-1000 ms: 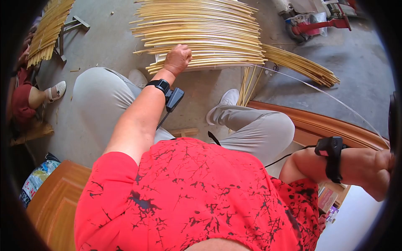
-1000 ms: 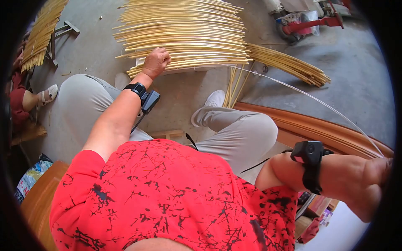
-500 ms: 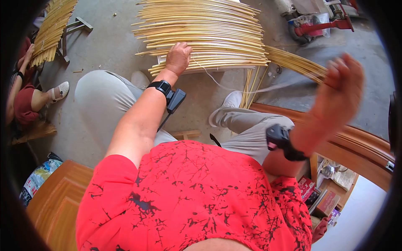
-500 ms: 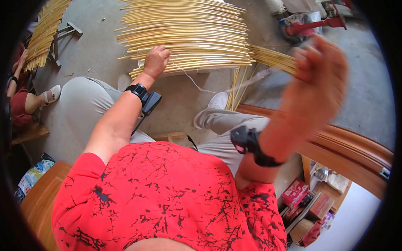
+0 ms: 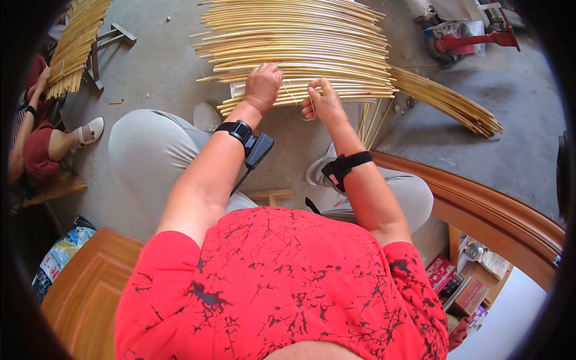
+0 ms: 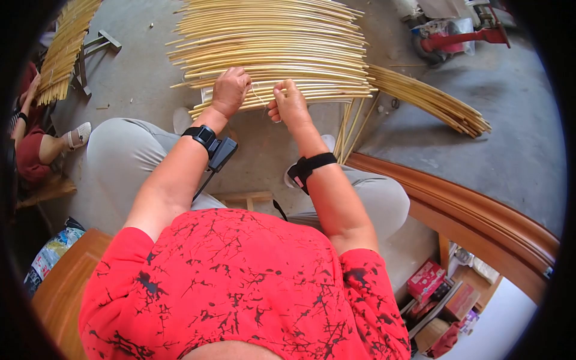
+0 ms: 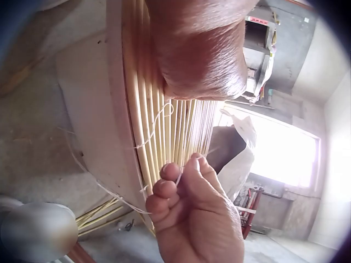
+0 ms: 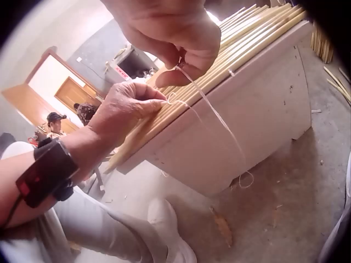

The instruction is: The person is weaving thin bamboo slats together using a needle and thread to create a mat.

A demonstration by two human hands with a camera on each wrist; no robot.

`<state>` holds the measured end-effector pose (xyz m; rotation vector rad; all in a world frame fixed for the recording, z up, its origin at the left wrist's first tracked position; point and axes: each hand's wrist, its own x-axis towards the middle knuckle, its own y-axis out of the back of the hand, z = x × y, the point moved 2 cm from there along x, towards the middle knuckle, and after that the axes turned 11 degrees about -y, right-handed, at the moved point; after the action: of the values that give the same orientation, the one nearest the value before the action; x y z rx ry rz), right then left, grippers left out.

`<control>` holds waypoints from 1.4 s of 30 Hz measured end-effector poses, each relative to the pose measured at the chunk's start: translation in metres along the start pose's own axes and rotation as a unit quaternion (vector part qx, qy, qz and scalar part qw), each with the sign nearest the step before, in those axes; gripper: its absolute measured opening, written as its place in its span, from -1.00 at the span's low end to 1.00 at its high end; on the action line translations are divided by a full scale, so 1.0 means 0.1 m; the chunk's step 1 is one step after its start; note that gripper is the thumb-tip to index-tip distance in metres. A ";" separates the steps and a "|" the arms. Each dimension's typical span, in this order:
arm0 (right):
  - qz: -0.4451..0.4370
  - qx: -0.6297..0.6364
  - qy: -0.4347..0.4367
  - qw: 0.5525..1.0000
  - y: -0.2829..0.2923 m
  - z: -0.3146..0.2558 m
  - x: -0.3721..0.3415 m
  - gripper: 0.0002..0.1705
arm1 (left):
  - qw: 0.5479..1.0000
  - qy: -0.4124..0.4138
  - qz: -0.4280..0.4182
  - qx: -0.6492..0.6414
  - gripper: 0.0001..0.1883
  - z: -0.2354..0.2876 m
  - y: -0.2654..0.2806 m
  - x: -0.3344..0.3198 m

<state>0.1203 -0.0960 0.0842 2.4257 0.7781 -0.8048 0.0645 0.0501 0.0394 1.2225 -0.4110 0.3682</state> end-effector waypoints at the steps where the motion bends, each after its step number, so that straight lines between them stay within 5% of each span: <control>1: 0.000 0.002 -0.001 1.000 -0.02 0.05 0.05 -0.84 | 1.000 0.001 -0.004 0.000 -0.90 0.00 0.00 0.00; 12: 0.106 -0.089 0.076 0.987 -0.14 0.13 0.27 -0.88 | 1.000 -0.015 -0.024 0.010 -0.89 0.07 0.09 0.07; 42: 0.143 -0.125 0.107 0.976 -0.20 0.23 0.20 -0.87 | 0.999 -0.019 -0.024 0.029 -0.89 0.08 0.10 0.09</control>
<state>0.1120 -0.0874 0.0504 2.3440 0.5482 -0.3186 0.0667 0.0463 0.0538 1.2955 -0.4051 0.3176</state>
